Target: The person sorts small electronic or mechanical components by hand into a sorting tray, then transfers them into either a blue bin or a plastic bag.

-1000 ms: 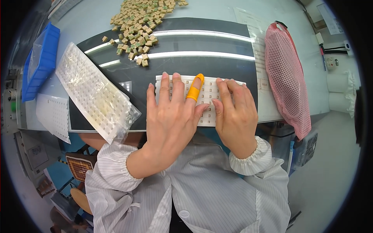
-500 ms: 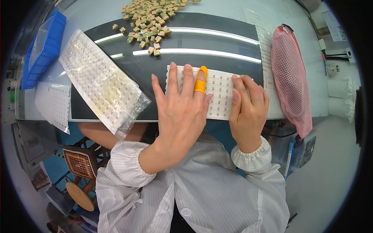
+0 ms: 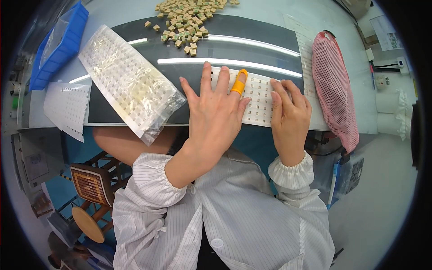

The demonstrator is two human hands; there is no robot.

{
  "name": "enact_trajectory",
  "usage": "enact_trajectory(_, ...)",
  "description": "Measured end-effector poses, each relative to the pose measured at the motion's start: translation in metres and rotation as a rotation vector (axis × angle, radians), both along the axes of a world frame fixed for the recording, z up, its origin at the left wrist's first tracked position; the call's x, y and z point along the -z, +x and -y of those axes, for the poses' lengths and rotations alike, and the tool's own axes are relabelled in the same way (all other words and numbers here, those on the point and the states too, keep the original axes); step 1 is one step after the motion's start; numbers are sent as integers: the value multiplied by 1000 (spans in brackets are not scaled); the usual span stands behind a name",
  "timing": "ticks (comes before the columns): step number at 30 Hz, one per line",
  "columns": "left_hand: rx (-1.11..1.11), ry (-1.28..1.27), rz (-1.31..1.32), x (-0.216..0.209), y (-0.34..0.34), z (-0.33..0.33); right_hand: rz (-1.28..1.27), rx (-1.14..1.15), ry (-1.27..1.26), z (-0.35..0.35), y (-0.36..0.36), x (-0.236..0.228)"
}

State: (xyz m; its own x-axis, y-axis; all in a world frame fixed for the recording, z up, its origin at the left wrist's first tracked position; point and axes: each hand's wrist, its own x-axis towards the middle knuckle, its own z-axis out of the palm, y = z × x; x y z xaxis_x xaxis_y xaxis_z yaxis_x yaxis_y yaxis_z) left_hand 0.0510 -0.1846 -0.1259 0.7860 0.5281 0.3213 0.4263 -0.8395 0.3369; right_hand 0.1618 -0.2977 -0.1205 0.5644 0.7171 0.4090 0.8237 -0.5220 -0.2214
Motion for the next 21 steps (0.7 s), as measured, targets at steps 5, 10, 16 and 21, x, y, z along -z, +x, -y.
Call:
enact_trajectory(5, -17, 61, -53, 0, 0, 0, 9, -6, -6, 7, 5, -2)
enact_trajectory(10, -8, 136, -90, -4, 6, 3, 134, 4, -141, 5, -5, -6)
enact_trajectory(16, 2, 205, -128, -1, 8, 4, 35, -123, -84, -13, -12, -7)
enact_trajectory(21, -21, 231, -158, 0, 6, 1, 10, -146, -89, -13, -8, -5)
